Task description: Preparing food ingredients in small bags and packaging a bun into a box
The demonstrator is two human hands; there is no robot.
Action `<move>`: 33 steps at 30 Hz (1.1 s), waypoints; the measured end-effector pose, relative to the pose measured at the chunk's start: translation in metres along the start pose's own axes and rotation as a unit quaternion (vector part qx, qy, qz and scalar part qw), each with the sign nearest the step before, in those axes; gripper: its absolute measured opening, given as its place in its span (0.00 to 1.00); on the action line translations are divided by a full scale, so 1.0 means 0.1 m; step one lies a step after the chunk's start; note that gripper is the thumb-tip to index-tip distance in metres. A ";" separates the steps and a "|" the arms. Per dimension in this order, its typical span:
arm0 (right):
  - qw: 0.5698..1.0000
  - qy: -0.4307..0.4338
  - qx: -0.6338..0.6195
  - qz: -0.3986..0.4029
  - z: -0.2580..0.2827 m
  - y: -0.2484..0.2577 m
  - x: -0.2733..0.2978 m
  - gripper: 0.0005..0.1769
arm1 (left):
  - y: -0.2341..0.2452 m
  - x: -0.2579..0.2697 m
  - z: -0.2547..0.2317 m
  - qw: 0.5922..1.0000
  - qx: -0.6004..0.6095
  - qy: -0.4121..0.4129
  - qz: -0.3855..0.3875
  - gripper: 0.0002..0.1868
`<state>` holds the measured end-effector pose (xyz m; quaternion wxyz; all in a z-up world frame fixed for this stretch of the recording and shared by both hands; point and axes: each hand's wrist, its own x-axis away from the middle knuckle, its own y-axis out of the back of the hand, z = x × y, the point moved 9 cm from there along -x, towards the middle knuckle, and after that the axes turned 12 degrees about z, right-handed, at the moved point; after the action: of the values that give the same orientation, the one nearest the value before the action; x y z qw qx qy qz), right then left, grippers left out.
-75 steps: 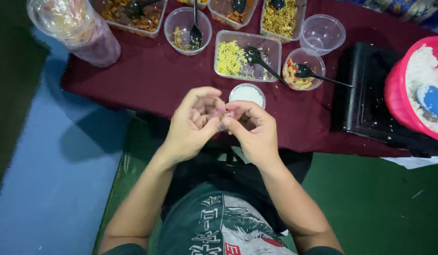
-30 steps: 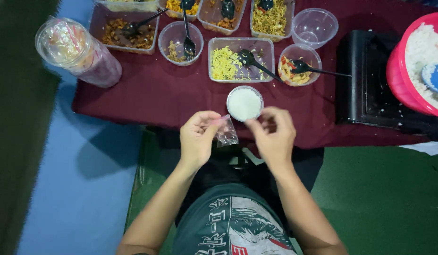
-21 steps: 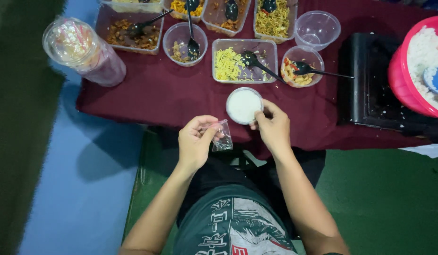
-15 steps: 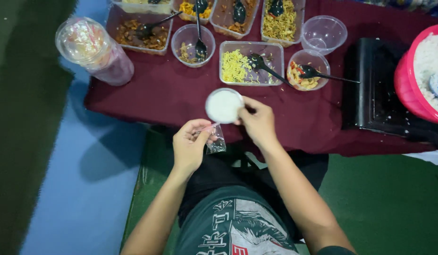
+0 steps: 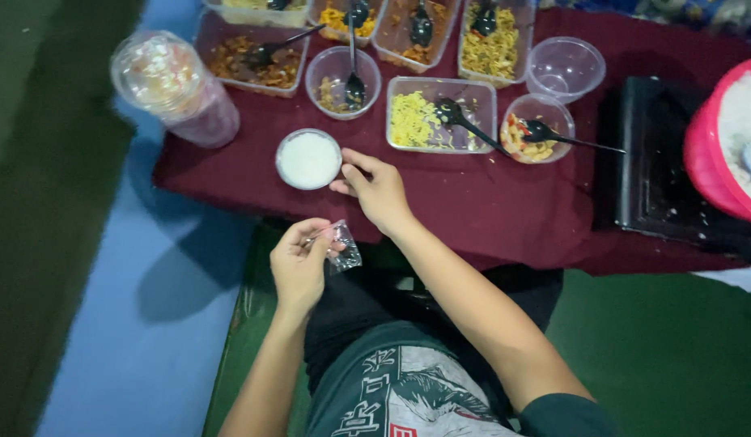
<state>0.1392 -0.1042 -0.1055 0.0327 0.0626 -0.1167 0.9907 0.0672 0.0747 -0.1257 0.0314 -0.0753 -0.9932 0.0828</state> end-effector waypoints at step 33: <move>0.669 0.266 0.657 -0.223 0.85 1.06 1.75 0.05 | -0.77 -0.31 -1.06 0.961 -0.225 -0.142 0.072 0.07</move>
<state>-0.0321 -0.2187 -0.0245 0.2331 -0.1743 0.5960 0.7484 0.0951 0.0119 -0.0103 -0.1342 -0.1396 -0.9723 -0.1307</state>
